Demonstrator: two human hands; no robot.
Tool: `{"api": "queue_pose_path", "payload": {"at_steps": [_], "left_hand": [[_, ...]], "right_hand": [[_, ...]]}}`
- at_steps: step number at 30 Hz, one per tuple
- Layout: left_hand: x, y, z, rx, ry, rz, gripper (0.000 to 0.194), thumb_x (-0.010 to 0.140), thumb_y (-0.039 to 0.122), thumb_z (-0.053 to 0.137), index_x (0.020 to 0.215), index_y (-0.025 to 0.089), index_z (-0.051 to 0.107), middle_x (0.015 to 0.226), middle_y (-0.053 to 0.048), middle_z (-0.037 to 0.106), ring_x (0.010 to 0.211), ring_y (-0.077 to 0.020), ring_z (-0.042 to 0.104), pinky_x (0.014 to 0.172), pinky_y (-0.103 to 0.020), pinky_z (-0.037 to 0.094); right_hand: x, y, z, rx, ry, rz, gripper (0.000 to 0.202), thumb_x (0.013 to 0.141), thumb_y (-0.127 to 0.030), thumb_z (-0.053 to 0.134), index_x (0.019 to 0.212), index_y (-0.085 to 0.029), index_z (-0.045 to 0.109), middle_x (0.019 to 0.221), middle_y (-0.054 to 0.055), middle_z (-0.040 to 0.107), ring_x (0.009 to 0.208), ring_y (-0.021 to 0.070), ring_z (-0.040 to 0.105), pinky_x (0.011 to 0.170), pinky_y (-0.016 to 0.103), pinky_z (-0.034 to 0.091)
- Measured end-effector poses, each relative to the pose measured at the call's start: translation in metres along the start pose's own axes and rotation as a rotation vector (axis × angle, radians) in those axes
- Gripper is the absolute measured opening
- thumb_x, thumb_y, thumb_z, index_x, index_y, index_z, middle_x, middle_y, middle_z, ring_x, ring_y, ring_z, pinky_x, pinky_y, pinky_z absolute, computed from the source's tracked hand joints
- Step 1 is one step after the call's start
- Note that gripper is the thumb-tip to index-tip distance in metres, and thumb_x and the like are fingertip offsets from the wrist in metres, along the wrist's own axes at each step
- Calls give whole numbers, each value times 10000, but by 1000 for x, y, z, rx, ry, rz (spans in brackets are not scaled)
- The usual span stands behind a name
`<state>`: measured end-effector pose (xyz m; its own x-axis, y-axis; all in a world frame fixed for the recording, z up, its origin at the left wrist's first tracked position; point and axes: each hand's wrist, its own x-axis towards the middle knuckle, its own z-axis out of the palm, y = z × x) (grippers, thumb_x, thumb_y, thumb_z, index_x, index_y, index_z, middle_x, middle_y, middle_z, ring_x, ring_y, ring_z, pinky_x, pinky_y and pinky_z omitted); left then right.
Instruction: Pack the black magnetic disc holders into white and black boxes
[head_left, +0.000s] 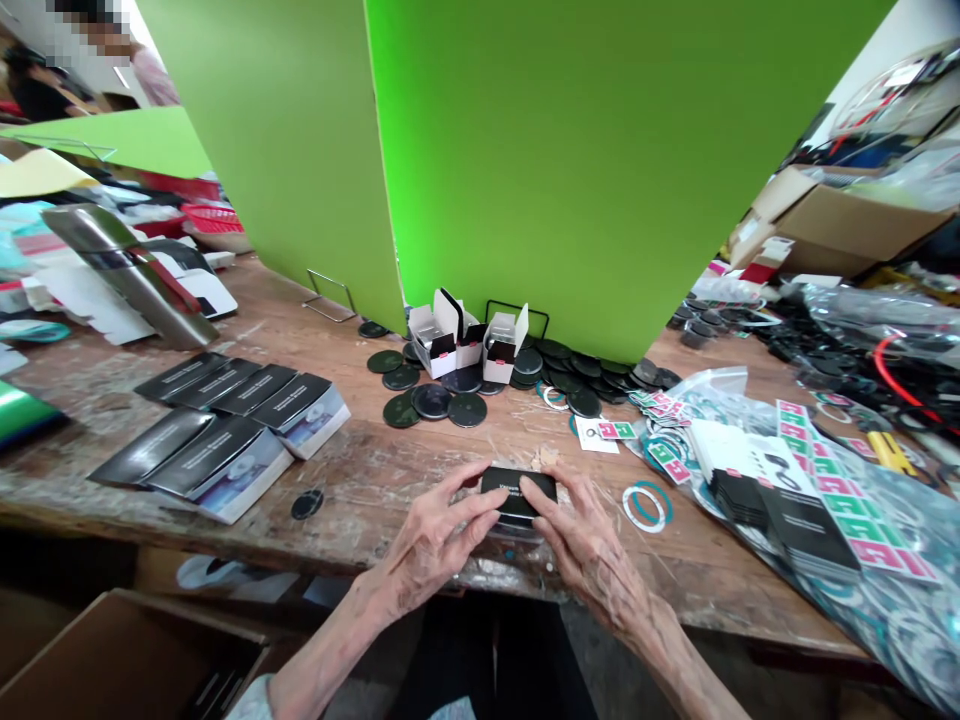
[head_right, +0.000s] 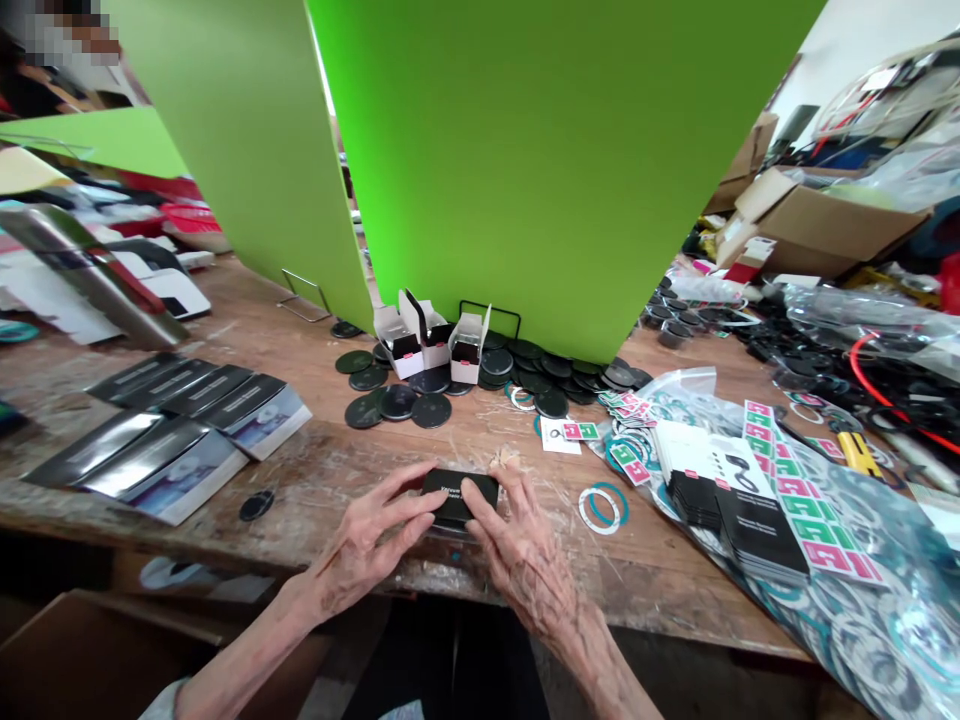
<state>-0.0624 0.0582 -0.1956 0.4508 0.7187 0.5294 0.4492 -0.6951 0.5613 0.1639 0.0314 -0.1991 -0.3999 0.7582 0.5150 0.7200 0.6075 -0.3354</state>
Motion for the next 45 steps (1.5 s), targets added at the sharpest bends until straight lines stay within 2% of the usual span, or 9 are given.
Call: {"api": "queue_pose_path", "payload": {"at_steps": [8, 12, 16, 22, 26, 30, 33, 39, 45], "left_hand": [[-6, 0, 21, 22, 160, 82, 316, 877, 116, 543, 1168, 212, 619, 1358, -132, 502, 1198, -231, 557, 972, -366, 526], [-19, 20, 13, 79, 254, -61, 249, 857, 160, 582, 1092, 222, 640, 1233, -118, 541, 1119, -226, 575, 904, -375, 556], [-47, 26, -13, 261, 439, -296, 244, 840, 185, 612, 1074, 254, 628, 1158, -89, 526, 1074, -224, 561, 889, -386, 540], [-52, -29, -72, 601, 604, -406, 196, 846, 247, 598, 1037, 212, 631, 1112, -89, 492, 1052, -234, 520, 950, -431, 471], [-31, -60, -86, 683, 631, -436, 250, 867, 300, 569, 1068, 174, 648, 1229, -139, 388, 1029, -258, 477, 900, -465, 477], [-19, -45, -72, 795, 661, -479, 341, 839, 300, 599, 1167, 213, 621, 1287, -146, 367, 1064, -310, 432, 932, -534, 406], [-20, -28, -50, 676, 645, -423, 325, 825, 267, 606, 1147, 225, 626, 1259, -132, 401, 1037, -289, 454, 920, -480, 422], [-2, -12, -5, 373, 485, -316, 198, 850, 210, 552, 1028, 220, 638, 1070, -92, 506, 1016, -253, 491, 874, -419, 461], [28, -14, -26, 68, 269, -455, 359, 863, 295, 523, 1212, 209, 535, 1116, -86, 569, 1086, -237, 525, 982, -455, 421]], "right_hand": [[-13, 6, 13, -156, -30, -57, 616, 911, -64, 404, 1476, -271, 271, 1427, 177, 325, 1338, 338, 345, 963, 517, 479], [-10, -7, 31, -32, 112, 116, 594, 932, -211, 469, 1471, -349, 259, 1369, 157, 408, 1041, 276, 613, 745, 412, 592], [15, -39, 70, 340, 64, 262, 609, 948, -293, 440, 1495, -227, 180, 1235, 145, 571, 923, 220, 674, 783, 374, 597], [107, -87, 149, 542, 14, 132, 513, 943, -269, 349, 1443, -160, 317, 1380, 151, 484, 1264, 250, 485, 1024, 462, 448], [152, -97, 175, 524, 42, 106, 506, 925, -199, 277, 1411, -87, 362, 1385, 181, 468, 1300, 233, 440, 1042, 442, 428], [157, -67, 146, 396, 147, 88, 453, 905, -187, 322, 1325, -123, 477, 1265, 153, 547, 1195, 215, 517, 1002, 380, 451], [160, -18, 106, 125, 257, 250, 470, 910, -190, 316, 1360, -142, 444, 1031, 129, 611, 888, 211, 615, 809, 354, 503], [191, 58, 61, -82, 125, 457, 359, 895, -210, 413, 1225, -145, 539, 833, 95, 606, 683, 195, 579, 618, 287, 415], [160, 56, 9, 48, 2, 294, 119, 872, -173, 463, 930, -196, 564, 757, 7, 577, 676, 141, 536, 656, 244, 395]]}}
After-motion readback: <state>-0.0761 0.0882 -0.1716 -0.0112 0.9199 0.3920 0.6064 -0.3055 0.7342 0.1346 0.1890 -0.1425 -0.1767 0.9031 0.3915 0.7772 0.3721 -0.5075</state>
